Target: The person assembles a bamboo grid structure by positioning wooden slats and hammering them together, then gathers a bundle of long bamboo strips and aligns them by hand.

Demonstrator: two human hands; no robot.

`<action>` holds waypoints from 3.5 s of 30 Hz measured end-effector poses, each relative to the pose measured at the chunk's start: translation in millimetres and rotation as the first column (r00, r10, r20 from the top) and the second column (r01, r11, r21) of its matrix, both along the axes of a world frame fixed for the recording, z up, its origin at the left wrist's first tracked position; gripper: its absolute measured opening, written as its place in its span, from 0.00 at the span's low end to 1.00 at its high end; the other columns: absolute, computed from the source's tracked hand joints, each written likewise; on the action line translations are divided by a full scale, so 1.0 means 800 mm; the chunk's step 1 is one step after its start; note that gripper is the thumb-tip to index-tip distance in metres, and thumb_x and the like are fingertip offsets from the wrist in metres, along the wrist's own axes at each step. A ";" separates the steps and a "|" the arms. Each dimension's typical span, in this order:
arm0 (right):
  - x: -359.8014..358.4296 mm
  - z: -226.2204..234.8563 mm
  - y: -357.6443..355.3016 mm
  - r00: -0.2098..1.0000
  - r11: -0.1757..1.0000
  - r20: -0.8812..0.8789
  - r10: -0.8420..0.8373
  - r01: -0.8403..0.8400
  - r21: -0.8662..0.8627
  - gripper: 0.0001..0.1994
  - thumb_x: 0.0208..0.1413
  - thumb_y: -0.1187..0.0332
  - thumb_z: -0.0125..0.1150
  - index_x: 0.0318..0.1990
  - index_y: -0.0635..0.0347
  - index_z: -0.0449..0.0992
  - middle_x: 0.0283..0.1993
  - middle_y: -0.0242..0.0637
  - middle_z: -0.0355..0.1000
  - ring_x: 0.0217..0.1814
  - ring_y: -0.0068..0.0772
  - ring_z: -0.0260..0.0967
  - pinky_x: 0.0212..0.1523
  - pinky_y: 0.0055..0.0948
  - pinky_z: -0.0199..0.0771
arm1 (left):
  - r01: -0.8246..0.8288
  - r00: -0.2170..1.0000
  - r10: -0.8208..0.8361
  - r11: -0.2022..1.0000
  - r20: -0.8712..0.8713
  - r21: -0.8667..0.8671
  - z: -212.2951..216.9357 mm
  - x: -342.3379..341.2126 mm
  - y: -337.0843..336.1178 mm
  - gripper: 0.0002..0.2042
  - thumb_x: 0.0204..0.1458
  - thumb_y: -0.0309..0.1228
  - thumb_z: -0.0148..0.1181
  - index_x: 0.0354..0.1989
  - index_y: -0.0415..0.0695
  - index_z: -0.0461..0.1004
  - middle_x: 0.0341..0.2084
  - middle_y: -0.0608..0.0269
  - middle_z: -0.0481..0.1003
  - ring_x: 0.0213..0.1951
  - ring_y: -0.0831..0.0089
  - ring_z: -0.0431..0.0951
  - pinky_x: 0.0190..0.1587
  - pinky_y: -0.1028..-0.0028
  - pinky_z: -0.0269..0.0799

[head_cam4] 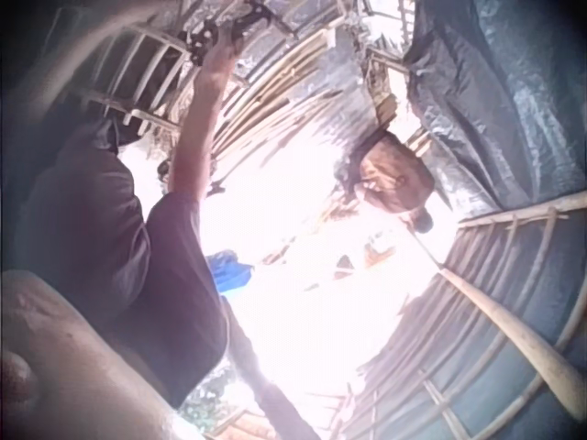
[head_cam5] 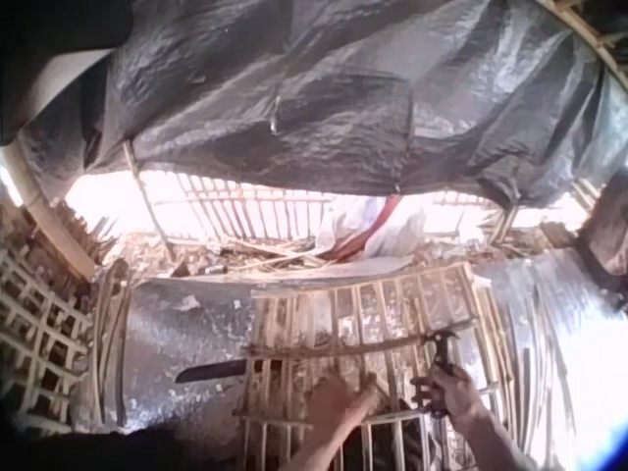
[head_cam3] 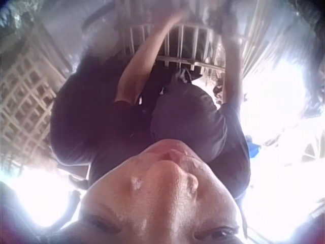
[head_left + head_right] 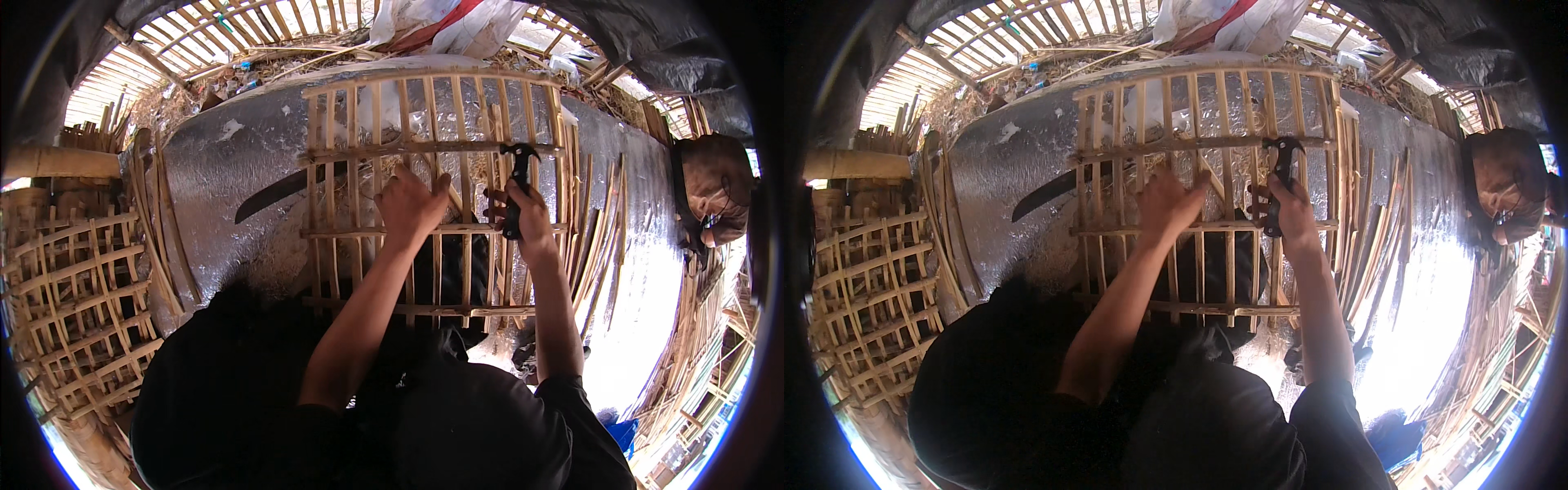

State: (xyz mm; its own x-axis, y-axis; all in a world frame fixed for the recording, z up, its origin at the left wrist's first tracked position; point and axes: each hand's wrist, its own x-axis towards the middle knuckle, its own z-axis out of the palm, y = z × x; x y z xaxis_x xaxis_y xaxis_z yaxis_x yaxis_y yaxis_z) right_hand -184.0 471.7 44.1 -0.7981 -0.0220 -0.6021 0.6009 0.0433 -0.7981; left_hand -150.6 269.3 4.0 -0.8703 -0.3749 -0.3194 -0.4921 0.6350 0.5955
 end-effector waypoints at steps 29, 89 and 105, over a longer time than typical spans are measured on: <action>0.115 -0.259 0.144 0.902 0.879 -0.262 -0.343 0.407 0.250 0.12 0.70 0.58 0.54 0.35 0.51 0.63 0.19 0.26 0.60 0.12 0.22 0.57 0.13 0.26 0.58 | -0.162 0.759 -0.243 0.828 -0.604 -0.536 0.311 -0.081 -0.406 0.48 0.41 0.39 0.76 0.74 0.47 0.58 0.58 0.46 0.72 0.56 0.52 0.77 0.57 0.57 0.76; 0.112 -0.246 0.122 0.953 0.822 -0.252 -0.170 0.279 0.497 0.20 0.66 0.56 0.56 0.47 0.70 0.72 0.37 0.51 0.75 0.35 0.44 0.74 0.32 0.44 0.72 | 0.852 0.384 -0.799 0.113 0.463 -0.512 0.087 -0.145 -0.268 0.60 0.16 0.24 0.82 0.71 0.55 0.60 0.68 0.67 0.63 0.70 0.62 0.61 0.80 0.56 0.42; 0.120 -0.226 0.114 0.951 0.783 -0.285 -0.120 0.268 0.561 0.21 0.65 0.55 0.55 0.41 0.71 0.73 0.31 0.58 0.72 0.34 0.53 0.72 0.40 0.49 0.69 | 0.816 0.348 -0.668 -0.130 0.658 -0.564 0.006 -0.085 -0.374 0.51 0.45 0.06 0.57 0.74 0.72 0.55 0.77 0.79 0.49 0.74 0.61 0.57 0.78 0.52 0.48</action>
